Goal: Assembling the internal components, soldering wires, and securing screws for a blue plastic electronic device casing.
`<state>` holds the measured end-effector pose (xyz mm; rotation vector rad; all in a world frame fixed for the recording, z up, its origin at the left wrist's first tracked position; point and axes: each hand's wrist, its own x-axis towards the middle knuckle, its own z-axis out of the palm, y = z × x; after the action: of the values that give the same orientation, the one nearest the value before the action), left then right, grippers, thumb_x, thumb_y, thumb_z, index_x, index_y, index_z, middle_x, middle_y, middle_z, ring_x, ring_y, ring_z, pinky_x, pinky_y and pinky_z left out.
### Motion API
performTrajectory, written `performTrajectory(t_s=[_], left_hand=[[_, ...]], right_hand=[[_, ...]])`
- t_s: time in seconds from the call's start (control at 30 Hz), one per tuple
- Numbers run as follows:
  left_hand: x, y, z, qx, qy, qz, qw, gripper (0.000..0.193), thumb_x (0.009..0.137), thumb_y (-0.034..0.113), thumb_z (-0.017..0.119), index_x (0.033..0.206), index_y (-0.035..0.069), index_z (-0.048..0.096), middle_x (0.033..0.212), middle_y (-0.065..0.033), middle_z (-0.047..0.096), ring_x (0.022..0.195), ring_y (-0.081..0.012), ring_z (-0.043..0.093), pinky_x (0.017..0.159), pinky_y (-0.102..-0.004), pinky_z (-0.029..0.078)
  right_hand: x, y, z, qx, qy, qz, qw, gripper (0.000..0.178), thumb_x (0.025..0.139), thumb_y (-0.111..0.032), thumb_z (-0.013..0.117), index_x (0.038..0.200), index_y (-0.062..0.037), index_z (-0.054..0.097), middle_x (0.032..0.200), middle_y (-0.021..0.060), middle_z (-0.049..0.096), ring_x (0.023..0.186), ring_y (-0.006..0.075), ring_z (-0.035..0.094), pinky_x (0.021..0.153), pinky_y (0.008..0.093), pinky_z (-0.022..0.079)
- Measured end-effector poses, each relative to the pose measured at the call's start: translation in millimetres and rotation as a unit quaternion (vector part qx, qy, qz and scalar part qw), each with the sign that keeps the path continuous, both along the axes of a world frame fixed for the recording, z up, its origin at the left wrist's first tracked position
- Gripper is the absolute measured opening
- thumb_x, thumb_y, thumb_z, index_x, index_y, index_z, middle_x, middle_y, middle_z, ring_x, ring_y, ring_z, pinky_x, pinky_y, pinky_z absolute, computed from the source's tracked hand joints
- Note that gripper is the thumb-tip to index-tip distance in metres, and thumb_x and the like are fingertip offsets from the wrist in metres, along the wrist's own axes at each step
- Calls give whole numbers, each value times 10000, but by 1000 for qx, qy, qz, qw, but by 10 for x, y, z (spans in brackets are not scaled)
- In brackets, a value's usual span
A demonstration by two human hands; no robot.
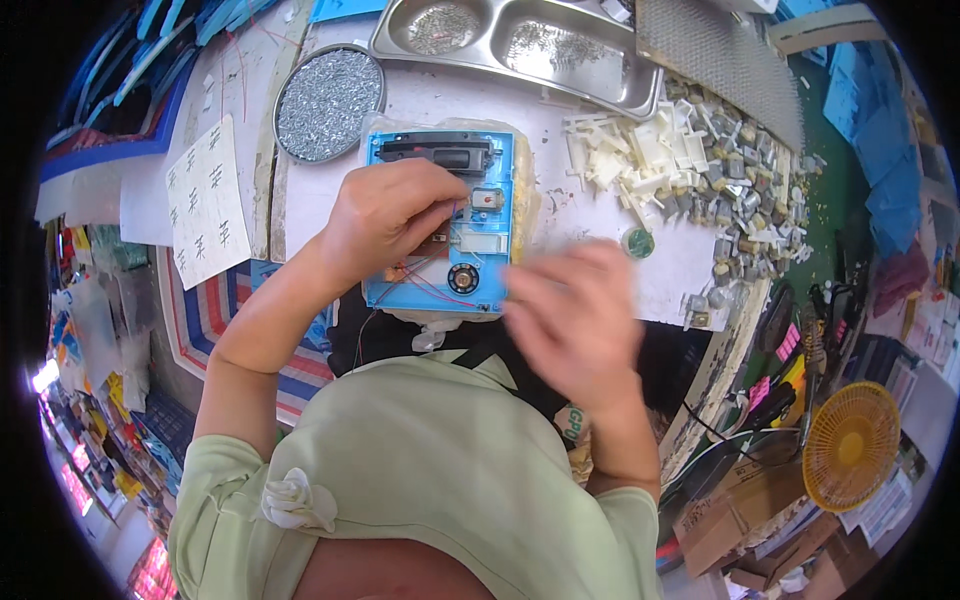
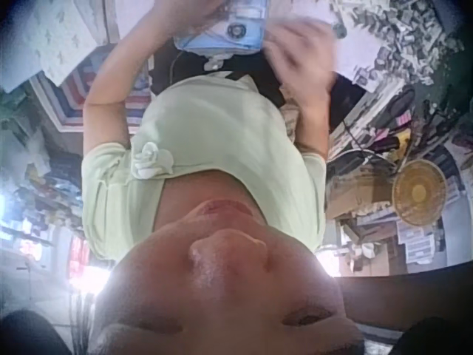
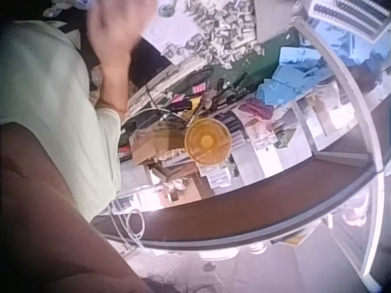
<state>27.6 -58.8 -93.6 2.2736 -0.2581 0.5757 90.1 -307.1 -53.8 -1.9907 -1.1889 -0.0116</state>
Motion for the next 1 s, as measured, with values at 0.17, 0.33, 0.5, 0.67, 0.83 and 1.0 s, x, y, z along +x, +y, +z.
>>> performTrajectory(t_s=[0.17,0.33,0.5,0.67,0.83,1.0], left_hand=[[-29,-90,94,57,32,28,997,183,792,12,783,962,44,724,861,-91,691,731,-273,690,623,-354,552],[-48,-186,132,117,34,61,991,200,779,41,800,964,77,733,879,-63,682,755,-252,666,661,-367,513],[-17,-203,154,175,20,73,982,226,746,64,815,946,141,743,905,-6,655,800,-207,600,788,-365,408],[34,-239,181,173,13,97,980,216,699,97,823,896,147,750,971,-1,604,890,-214,572,856,-394,362],[81,-245,181,137,41,108,984,180,692,107,812,860,127,749,978,-17,591,935,-224,549,865,-404,352],[132,-278,214,149,74,110,980,167,696,115,809,849,126,743,959,-16,572,921,-227,533,861,-404,348]], right_hand=[[183,-1663,-77,149,145,-515,832,153,974,-25,624,1106,22,683,1065,80,685,953,146,624,855,260,503],[300,-2458,-62,405,301,-507,699,362,1033,-172,622,1341,-7,526,1006,68,644,815,141,573,737,325,478],[580,-2935,-224,420,201,-553,691,353,1047,-227,615,1332,-23,569,904,51,598,735,122,505,694,325,438],[719,-2930,-128,308,138,-603,723,383,1070,-267,576,1390,-56,580,927,43,619,810,129,557,749,305,483],[200,-3219,-129,232,47,-591,771,340,1080,-213,511,1344,-14,588,1108,121,631,973,174,602,790,317,492],[-139,-3096,-95,389,87,-498,770,112,1006,-134,606,1067,-42,587,941,90,612,715,137,485,634,264,411]])
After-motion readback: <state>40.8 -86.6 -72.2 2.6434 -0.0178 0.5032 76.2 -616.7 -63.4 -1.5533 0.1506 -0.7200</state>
